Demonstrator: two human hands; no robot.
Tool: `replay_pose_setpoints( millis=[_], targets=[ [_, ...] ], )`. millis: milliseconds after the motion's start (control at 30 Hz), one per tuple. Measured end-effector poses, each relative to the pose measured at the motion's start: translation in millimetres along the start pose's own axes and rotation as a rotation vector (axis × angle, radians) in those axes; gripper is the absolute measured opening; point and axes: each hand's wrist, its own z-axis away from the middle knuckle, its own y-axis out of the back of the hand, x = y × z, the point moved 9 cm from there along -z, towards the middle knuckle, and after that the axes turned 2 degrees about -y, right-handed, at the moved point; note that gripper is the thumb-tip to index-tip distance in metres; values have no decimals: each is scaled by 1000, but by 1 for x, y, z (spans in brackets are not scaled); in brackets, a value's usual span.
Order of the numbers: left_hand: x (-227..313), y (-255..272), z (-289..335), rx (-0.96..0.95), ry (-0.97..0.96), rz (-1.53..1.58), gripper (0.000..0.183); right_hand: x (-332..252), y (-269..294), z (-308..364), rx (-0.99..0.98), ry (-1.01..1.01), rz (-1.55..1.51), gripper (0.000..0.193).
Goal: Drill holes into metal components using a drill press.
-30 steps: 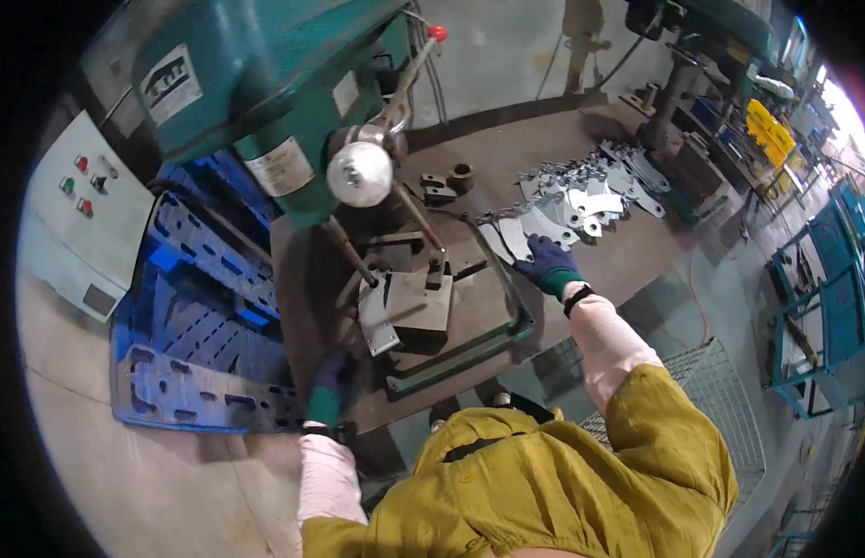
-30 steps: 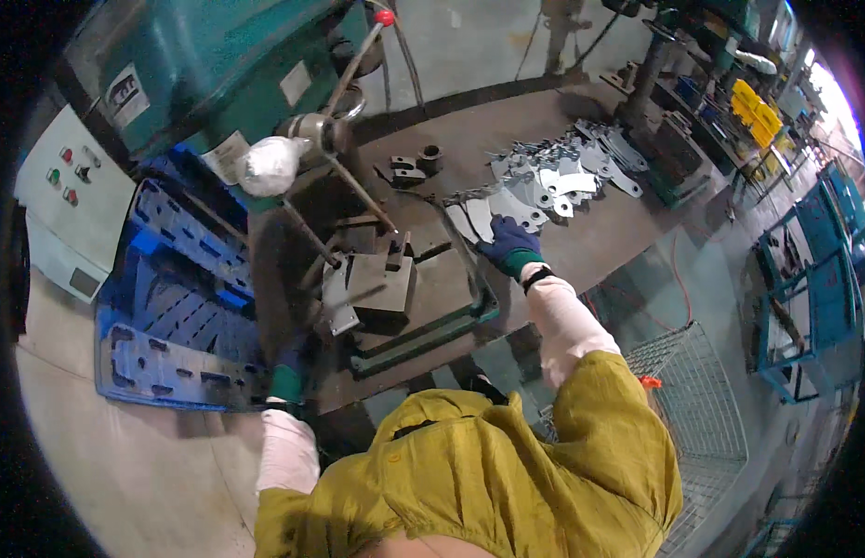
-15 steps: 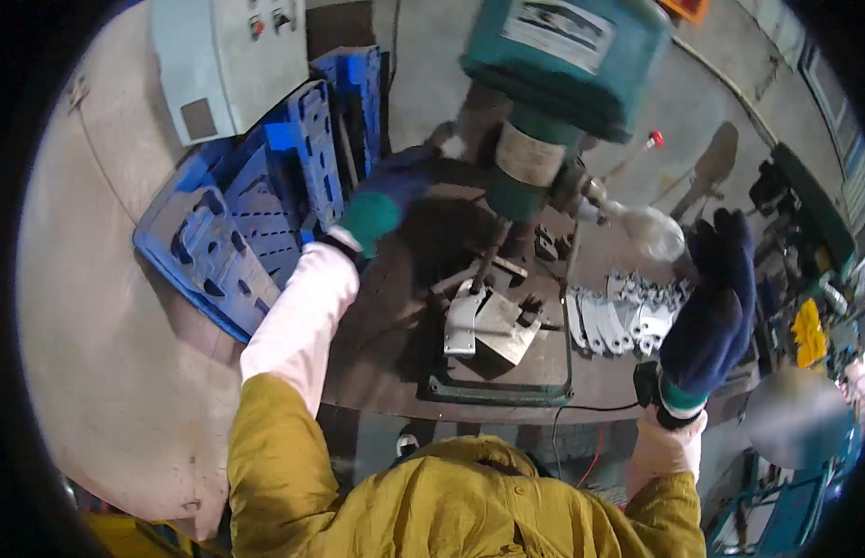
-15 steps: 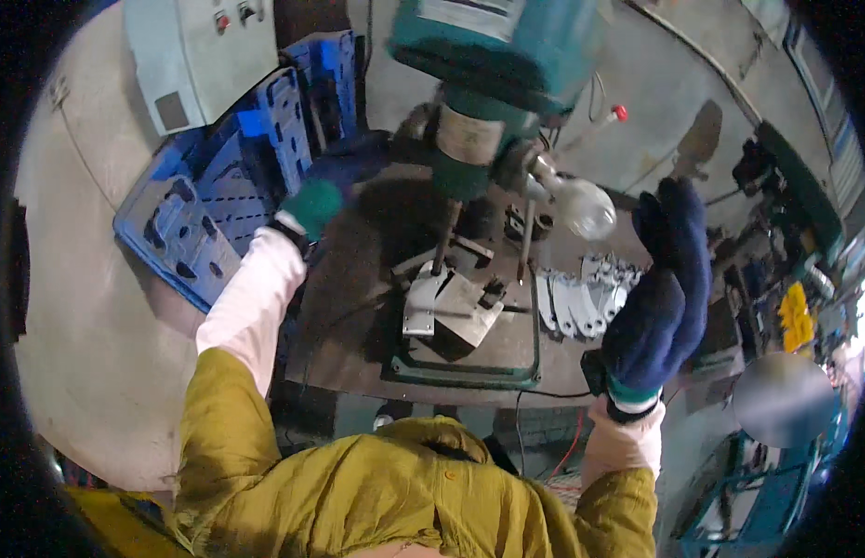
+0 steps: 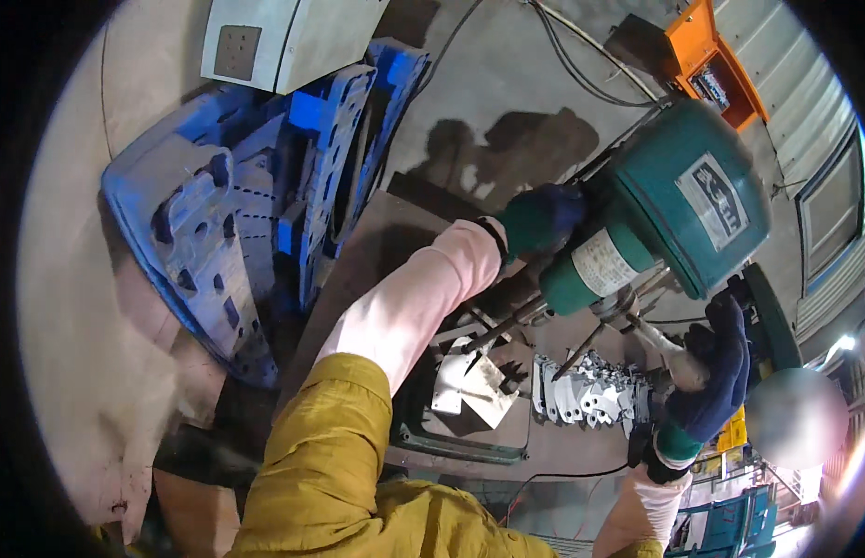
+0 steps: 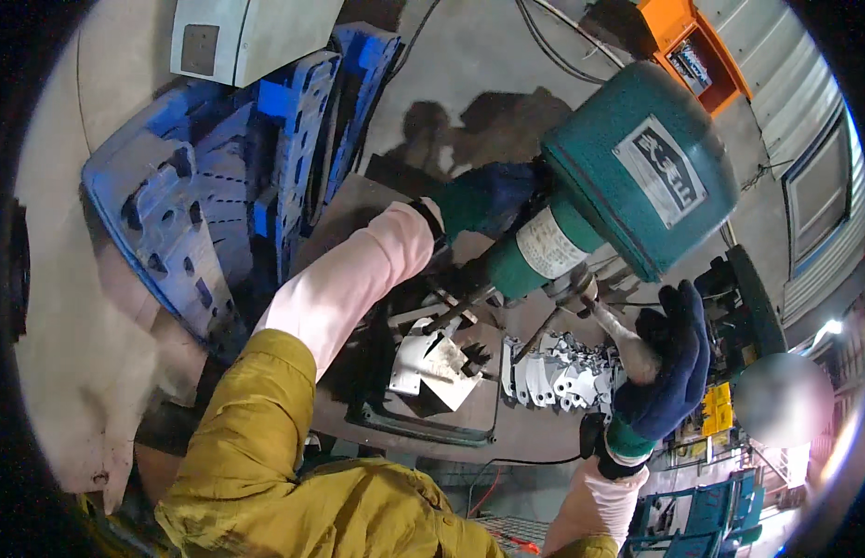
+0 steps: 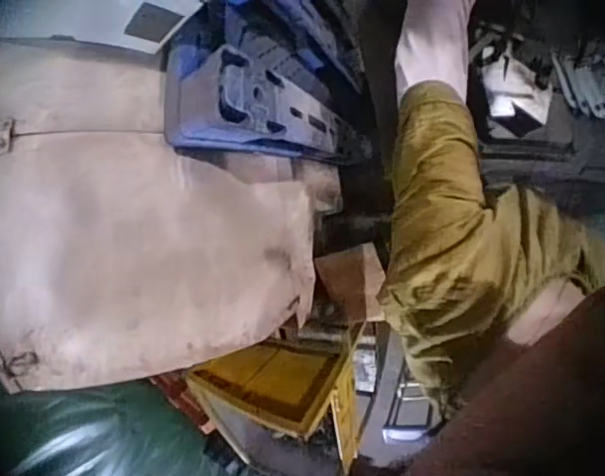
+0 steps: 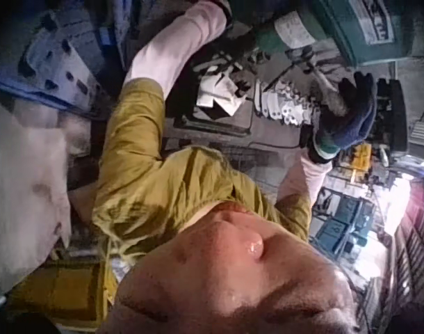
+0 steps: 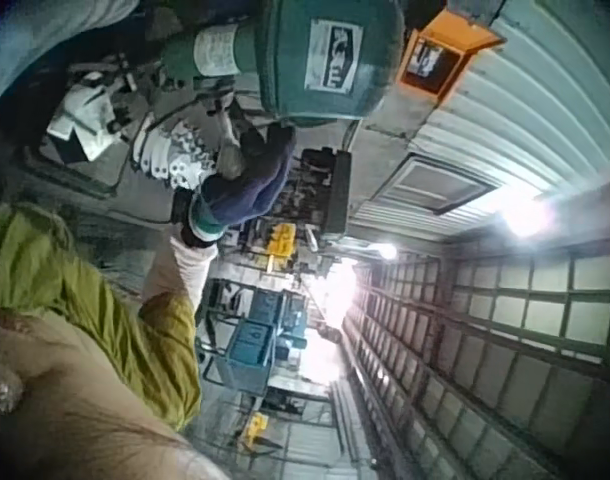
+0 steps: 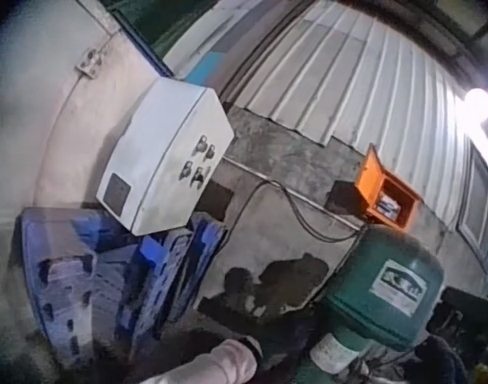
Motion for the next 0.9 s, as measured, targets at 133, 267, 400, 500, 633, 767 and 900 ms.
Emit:
replay_pose_setpoints(
  millis=[133, 267, 400, 500, 633, 767, 900],
  targets=[
    [13, -10, -7, -94, -120, -192, 29, 3, -5, 1, 54, 0, 56, 46],
    [7, -11, -4, 71, -138, -152, 28, -4, -6, 0, 88, 73, 231, 48],
    [14, -10, -10, -88, -92, -249, 26, -6, -11, -3, 92, 123, 316, 47],
    [17, -13, -22, -353, -64, -336, 22, 2, -10, -2, 119, 35, 242, 49],
    [-8, -21, -34, -204, 16, -280, 26, 0, -7, -2, 147, 28, 261, 50],
    [-28, -7, -25, 254, 48, 346, 31, 12, -8, -4, 129, -60, 189, 52],
    [-30, -18, -28, 35, 157, 174, 33, 6, -13, -6, 77, -2, 248, 54]
  ],
)
